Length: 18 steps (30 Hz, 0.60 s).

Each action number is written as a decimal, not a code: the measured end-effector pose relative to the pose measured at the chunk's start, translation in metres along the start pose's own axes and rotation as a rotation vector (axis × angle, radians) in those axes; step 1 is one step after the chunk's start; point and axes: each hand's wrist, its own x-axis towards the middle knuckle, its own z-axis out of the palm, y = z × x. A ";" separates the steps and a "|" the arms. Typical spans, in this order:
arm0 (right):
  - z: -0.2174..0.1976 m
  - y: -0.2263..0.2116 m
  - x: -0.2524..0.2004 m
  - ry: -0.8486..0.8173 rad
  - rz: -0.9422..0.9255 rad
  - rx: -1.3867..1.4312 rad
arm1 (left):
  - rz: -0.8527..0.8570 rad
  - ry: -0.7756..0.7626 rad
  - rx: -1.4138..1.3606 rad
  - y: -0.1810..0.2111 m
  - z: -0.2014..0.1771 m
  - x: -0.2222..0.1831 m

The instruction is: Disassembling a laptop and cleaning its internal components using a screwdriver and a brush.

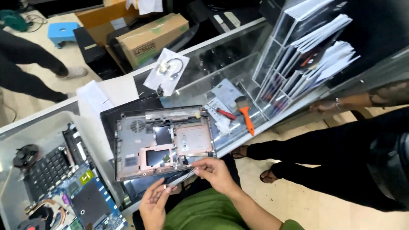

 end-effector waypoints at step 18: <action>-0.012 -0.002 -0.014 0.017 -0.110 0.131 | 0.179 -0.125 0.064 -0.022 -0.012 0.022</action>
